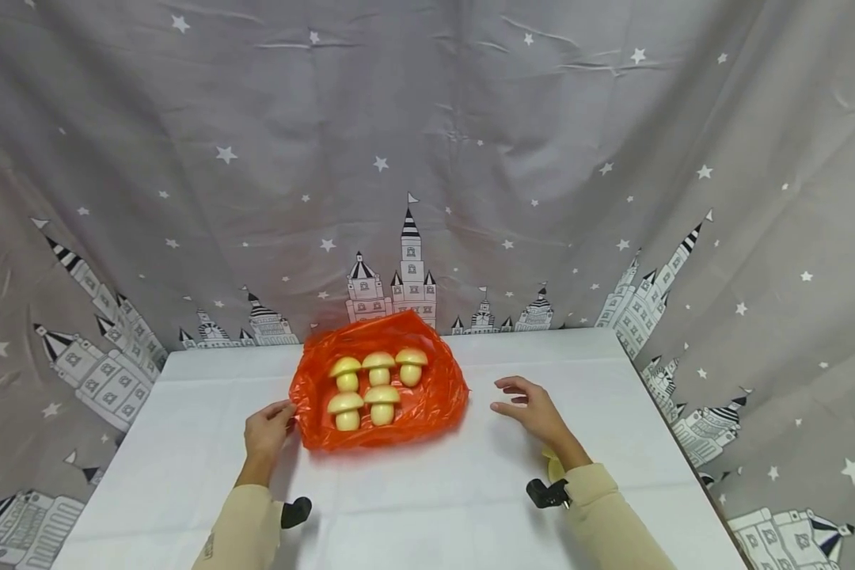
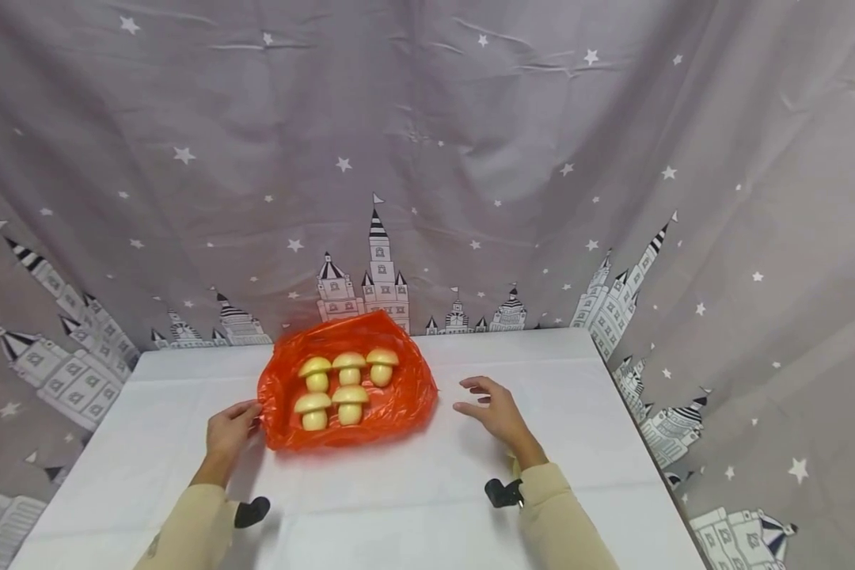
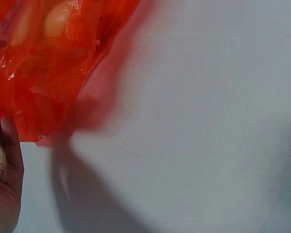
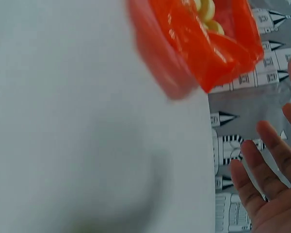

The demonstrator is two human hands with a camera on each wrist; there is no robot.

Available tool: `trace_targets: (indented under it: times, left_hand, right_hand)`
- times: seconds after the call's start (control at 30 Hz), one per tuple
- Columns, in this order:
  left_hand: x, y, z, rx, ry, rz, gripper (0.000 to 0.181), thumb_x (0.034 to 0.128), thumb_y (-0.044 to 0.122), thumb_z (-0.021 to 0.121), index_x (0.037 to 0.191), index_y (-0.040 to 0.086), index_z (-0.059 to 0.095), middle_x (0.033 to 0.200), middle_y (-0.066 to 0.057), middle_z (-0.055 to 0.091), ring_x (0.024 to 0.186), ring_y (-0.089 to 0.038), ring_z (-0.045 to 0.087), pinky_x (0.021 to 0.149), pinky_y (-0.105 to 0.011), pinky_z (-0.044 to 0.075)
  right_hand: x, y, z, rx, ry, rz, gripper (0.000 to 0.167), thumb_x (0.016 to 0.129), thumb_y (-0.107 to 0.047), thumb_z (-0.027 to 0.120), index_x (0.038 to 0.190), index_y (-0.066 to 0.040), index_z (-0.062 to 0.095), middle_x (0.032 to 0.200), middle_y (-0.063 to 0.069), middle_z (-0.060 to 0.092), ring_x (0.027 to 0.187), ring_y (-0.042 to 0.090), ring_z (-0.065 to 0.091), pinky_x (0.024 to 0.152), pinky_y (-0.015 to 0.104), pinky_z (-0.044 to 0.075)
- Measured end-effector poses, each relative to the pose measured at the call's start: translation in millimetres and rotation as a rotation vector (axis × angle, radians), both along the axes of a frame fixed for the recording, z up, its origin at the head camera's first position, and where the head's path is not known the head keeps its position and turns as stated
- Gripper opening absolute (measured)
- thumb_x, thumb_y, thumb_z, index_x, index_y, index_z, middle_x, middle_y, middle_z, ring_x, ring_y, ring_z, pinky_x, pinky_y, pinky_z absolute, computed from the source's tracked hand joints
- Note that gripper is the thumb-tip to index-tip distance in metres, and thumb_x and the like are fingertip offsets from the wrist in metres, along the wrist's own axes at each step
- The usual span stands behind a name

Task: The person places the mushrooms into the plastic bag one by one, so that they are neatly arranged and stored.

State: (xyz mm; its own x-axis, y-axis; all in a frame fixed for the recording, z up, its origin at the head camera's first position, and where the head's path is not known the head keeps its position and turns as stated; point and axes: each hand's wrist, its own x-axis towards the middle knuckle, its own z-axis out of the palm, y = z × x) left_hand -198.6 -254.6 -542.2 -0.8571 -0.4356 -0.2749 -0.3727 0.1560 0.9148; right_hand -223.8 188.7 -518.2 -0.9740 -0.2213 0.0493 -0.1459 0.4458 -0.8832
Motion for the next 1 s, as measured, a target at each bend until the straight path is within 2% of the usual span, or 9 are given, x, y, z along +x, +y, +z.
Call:
trace_targets:
  times: [0.23, 0.4, 0.57, 0.7, 0.87, 1.0]
  left_hand:
    - [0.5, -1.0, -3.5, 0.006, -0.013, 0.018, 0.038, 0.0982, 0.018, 0.056, 0.125, -0.008, 0.058, 0.111, -0.020, 0.062, 0.075, -0.005, 0.057, 0.064, -0.013, 0.050]
    - [-0.4, -1.2, -3.9, 0.017, -0.017, 0.022, 0.039, 0.0981, 0.018, 0.056, 0.126, -0.009, 0.057, 0.110, -0.018, 0.062, 0.074, -0.005, 0.057, 0.063, -0.012, 0.049]
    - [-2.6, -0.6, -3.0, 0.027, -0.023, 0.023, 0.040, 0.0983, 0.020, 0.056, 0.127, -0.007, 0.057, 0.113, -0.019, 0.061, 0.074, -0.004, 0.057, 0.064, -0.012, 0.050]
    - [-2.8, -0.3, -2.8, 0.035, -0.034, 0.014, 0.041, 0.0987, 0.022, 0.055, 0.129, -0.007, 0.056, 0.118, -0.022, 0.058, 0.077, -0.006, 0.057, 0.067, -0.013, 0.050]
    - [-2.4, 0.3, -3.7, 0.041, -0.026, 0.015, 0.040, 0.0983, 0.019, 0.056, 0.128, -0.008, 0.056, 0.110, -0.017, 0.062, 0.072, -0.002, 0.056, 0.066, -0.014, 0.051]
    - [-2.3, 0.8, -5.2, 0.047, -0.024, 0.012, 0.040, 0.0982, 0.019, 0.056, 0.127, -0.008, 0.056, 0.103, -0.012, 0.064, 0.070, -0.001, 0.056, 0.066, -0.015, 0.051]
  right_hand:
    - [17.1, 27.6, -8.8, 0.112, -0.021, -0.004, 0.033, 0.086, -0.011, 0.072, 0.116, -0.002, 0.063, 0.117, 0.011, 0.064, 0.111, 0.032, 0.057, 0.096, 0.047, 0.046]
    - [28.3, 42.4, -15.5, 0.153, 0.012, -0.031, 0.032, 0.083, -0.011, 0.075, 0.113, -0.004, 0.065, 0.114, 0.010, 0.066, 0.109, 0.031, 0.058, 0.097, 0.048, 0.044]
    - [35.5, 54.1, -21.9, 0.153, 0.043, -0.084, 0.034, 0.079, -0.017, 0.079, 0.110, -0.007, 0.067, 0.110, 0.008, 0.066, 0.107, 0.031, 0.058, 0.096, 0.049, 0.044]
    - [41.5, 59.9, -28.3, 0.145, 0.030, -0.110, 0.037, 0.075, -0.018, 0.083, 0.107, -0.007, 0.067, 0.108, 0.009, 0.065, 0.105, 0.033, 0.058, 0.094, 0.050, 0.045]
    - [47.6, 64.2, -35.8, 0.148, -0.002, -0.123, 0.042, 0.069, -0.019, 0.087, 0.105, -0.007, 0.068, 0.107, 0.010, 0.064, 0.103, 0.032, 0.059, 0.091, 0.046, 0.047]
    - [50.8, 66.5, -43.8, 0.155, -0.008, -0.133, 0.043, 0.066, -0.017, 0.089, 0.103, -0.007, 0.069, 0.104, 0.007, 0.065, 0.100, 0.028, 0.059, 0.087, 0.037, 0.048]
